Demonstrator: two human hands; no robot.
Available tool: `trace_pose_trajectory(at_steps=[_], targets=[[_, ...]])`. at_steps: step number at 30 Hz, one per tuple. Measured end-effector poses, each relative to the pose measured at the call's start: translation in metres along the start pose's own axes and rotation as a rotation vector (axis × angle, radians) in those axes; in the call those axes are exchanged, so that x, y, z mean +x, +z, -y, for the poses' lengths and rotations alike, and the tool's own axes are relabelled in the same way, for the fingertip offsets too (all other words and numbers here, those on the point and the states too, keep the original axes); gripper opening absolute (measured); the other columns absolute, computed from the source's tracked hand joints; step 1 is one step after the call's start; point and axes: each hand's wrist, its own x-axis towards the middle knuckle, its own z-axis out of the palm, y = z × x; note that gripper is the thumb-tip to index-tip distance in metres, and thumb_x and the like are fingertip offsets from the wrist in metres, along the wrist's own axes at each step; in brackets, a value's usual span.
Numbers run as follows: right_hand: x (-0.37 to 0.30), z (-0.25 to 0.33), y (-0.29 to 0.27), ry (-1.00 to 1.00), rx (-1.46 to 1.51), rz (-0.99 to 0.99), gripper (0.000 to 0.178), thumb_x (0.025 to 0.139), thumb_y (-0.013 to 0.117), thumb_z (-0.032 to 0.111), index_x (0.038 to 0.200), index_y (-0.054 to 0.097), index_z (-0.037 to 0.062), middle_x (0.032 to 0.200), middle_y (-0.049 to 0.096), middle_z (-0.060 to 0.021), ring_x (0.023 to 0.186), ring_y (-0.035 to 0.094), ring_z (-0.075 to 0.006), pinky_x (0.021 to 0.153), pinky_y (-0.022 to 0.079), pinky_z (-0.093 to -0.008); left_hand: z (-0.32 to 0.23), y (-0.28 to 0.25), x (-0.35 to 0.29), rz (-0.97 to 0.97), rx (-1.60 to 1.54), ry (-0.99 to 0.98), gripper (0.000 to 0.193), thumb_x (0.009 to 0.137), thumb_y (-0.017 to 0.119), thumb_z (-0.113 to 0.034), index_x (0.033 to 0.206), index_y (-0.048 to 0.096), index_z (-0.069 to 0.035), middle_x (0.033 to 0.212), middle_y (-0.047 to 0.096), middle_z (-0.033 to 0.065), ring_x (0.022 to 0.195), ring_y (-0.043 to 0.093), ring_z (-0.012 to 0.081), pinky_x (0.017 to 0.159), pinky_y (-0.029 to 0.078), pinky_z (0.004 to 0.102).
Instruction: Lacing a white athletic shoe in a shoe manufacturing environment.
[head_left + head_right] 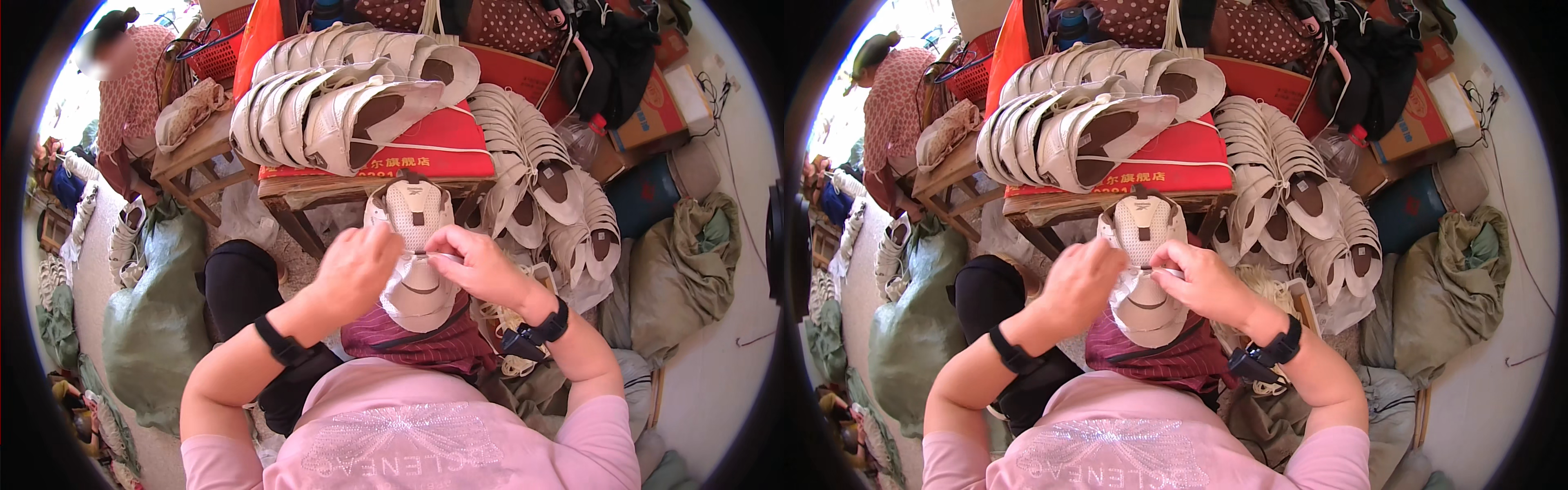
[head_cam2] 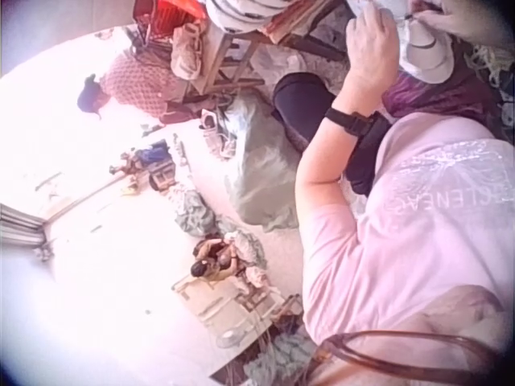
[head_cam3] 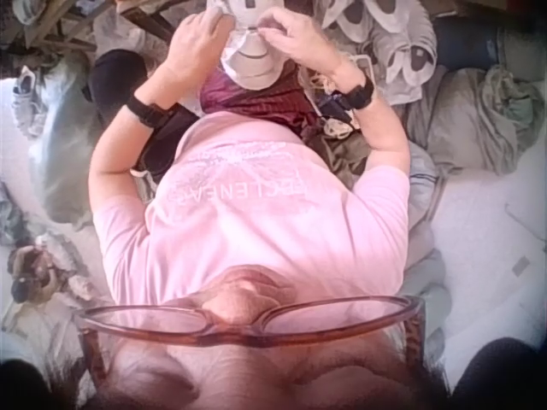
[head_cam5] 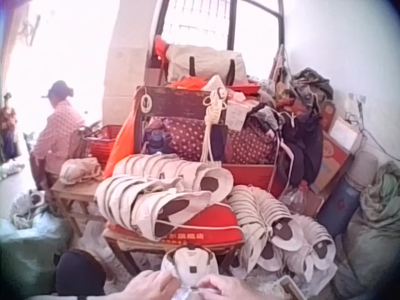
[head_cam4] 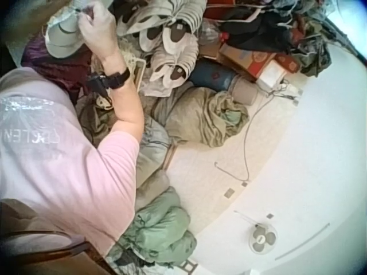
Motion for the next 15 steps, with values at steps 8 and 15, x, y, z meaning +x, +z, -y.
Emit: trace_pose_trajectory(at_steps=[8,15], targets=[[-0.019,-0.036,-0.044,0.204,0.233,0.144,0.015,0.097,0.063,0.016,0.105,0.063,0.0038,0.077,0.055,0.0067,0.064,0.045,-0.0035,0.057,0.040,-0.0226,0.166,-0.121,-0.123,-0.111,0.806,-0.516,0.007,0.095,0.051,-0.008,0.099,0.054,-0.003,0.095,0.051,0.0173,0.091,0.054,0.0364,0.079,0.048,0.0456],[-0.027,-0.072,-0.056,0.296,0.003,0.265,0.023,0.096,0.063,0.027,0.099,0.070,0.0046,0.074,0.058,0.0015,0.062,0.052,-0.0118,0.059,0.045,-0.0289,0.290,-0.235,-0.360,0.139,1.330,-0.954,0.029,0.102,0.041,-0.017,0.104,0.061,0.004,0.112,0.060,0.0196,0.111,0.053,0.0395,0.093,0.044,0.0493]])
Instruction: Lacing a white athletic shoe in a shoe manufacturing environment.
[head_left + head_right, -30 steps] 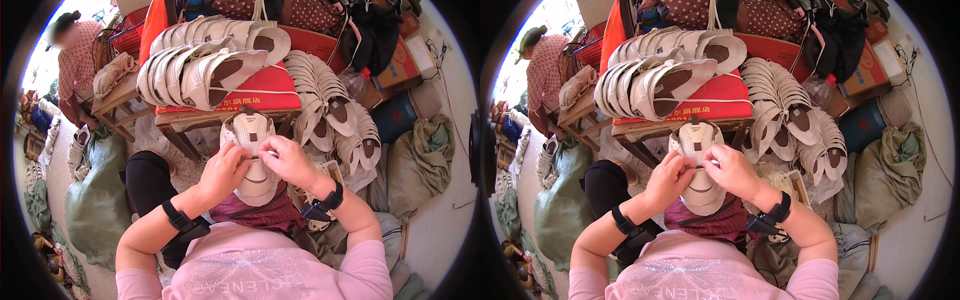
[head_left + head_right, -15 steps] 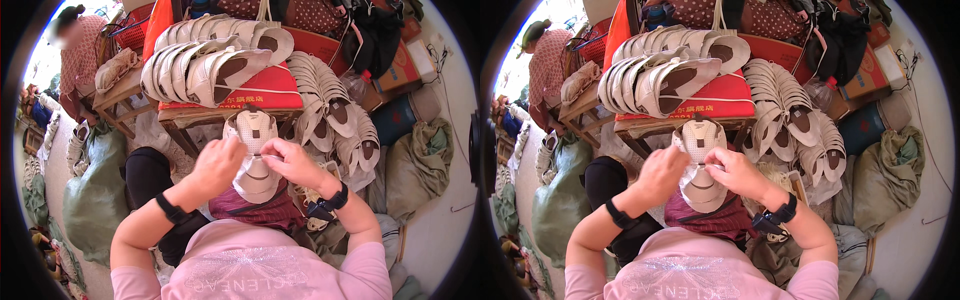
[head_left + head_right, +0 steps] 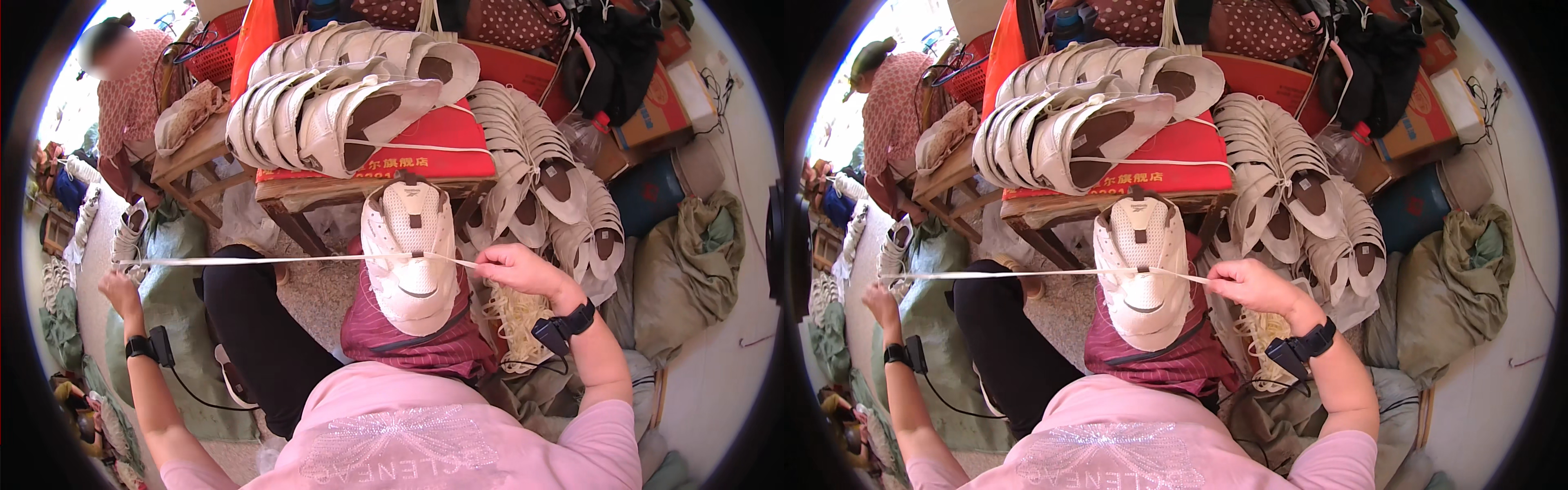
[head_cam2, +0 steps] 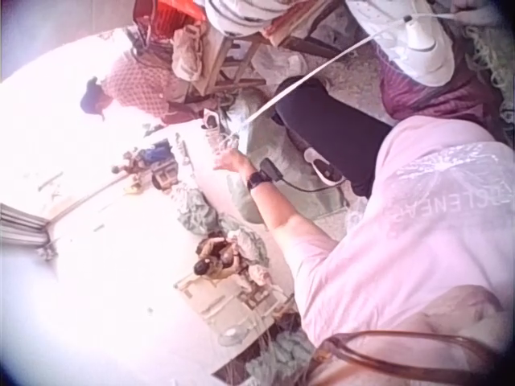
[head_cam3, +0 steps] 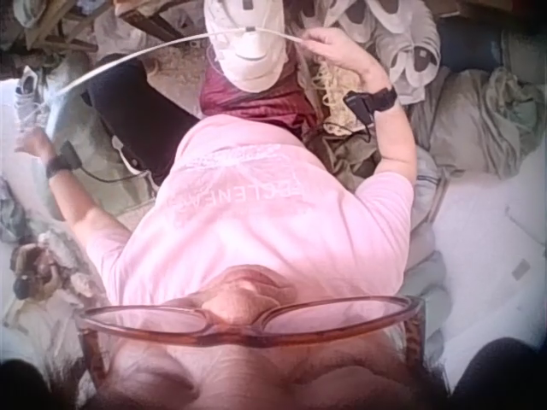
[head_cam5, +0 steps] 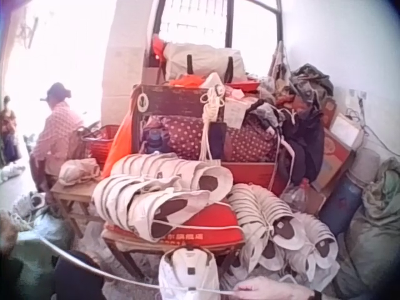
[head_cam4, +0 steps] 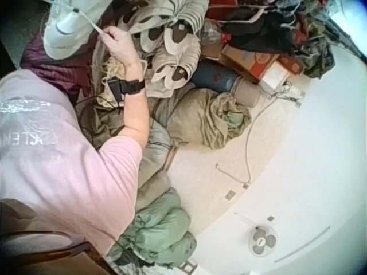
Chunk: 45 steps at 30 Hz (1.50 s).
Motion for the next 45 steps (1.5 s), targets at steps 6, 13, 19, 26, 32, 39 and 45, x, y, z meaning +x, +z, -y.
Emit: trace_pose_trajectory(at_steps=[6,13,19,26,32,39,45], targets=[[-0.017,-0.050,-0.012,-0.038,-0.654,-0.157,0.021,0.090,0.064,0.024,0.099,0.070,0.0056,0.077,0.065,-0.0133,0.081,0.064,-0.0315,0.074,0.050,-0.0415,-0.060,0.032,-0.001,0.263,-2.187,-1.360,0.026,0.100,0.044,-0.009,0.113,0.056,0.009,0.122,0.063,0.0177,0.121,0.058,0.0360,0.085,0.052,0.0452],[-0.029,-0.099,-0.040,0.347,0.857,-0.659,0.018,0.096,0.044,0.006,0.105,0.058,-0.0022,0.094,0.069,-0.0205,0.077,0.069,-0.0267,0.068,0.058,-0.0371,-0.080,0.043,0.006,0.683,-2.797,-1.390,0.012,0.097,0.048,0.002,0.086,0.048,-0.003,0.063,0.039,-0.0016,0.047,0.031,0.0070,0.045,0.024,0.0238],[-0.116,-0.225,-0.122,0.070,1.476,-1.002,0.024,0.091,0.042,-0.005,0.111,0.056,-0.0042,0.096,0.064,-0.0145,0.075,0.063,-0.0195,0.069,0.056,-0.0300,-0.003,0.068,0.016,0.347,-2.590,-1.374,0.023,0.096,0.050,0.003,0.079,0.040,-0.010,0.056,0.032,-0.0043,0.042,0.024,0.0071,0.041,0.020,0.0236],[-0.141,-0.242,-0.108,0.354,1.557,-1.180,0.013,0.093,0.045,0.003,0.096,0.057,0.0014,0.071,0.052,-0.0019,0.051,0.042,-0.0090,0.042,0.033,-0.0224,-0.096,-0.039,0.004,0.332,-2.195,-0.850,0.037,0.097,0.060,-0.008,0.133,0.053,-0.002,0.073,0.049,-0.0066,0.051,0.034,0.0001,0.042,0.026,0.0178],[-0.028,-0.082,-0.041,0.354,0.630,-0.795,0.031,0.095,0.049,0.009,0.125,0.051,-0.0009,0.085,0.068,-0.0048,0.045,0.036,-0.0048,0.039,0.028,-0.0226,-0.241,-0.288,-0.016,0.700,-1.921,-0.186,0.032,0.096,0.065,-0.016,0.126,0.065,-0.005,0.098,0.071,0.0007,0.070,0.053,0.0019,0.061,0.040,0.0165],[0.025,0.010,0.032,-0.240,0.515,-0.539,0.023,0.103,0.044,0.008,0.125,0.050,0.0058,0.101,0.066,-0.0050,0.079,0.060,-0.0081,0.068,0.049,-0.0224,-0.354,-0.349,-0.063,0.920,-2.242,0.079,0.014,0.103,0.053,-0.012,0.105,0.060,0.000,0.096,0.070,0.0067,0.078,0.063,0.0079,0.070,0.052,0.0219],[0.026,0.025,0.053,-0.098,0.349,-0.336,0.015,0.102,0.053,0.016,0.104,0.055,0.0015,0.078,0.061,-0.0011,0.060,0.055,-0.0071,0.056,0.046,-0.0247,-0.372,-0.360,-0.091,1.005,-1.971,0.247,0.014,0.101,0.057,-0.014,0.098,0.060,0.000,0.083,0.066,0.0017,0.062,0.056,0.0047,0.055,0.045,0.0201]])
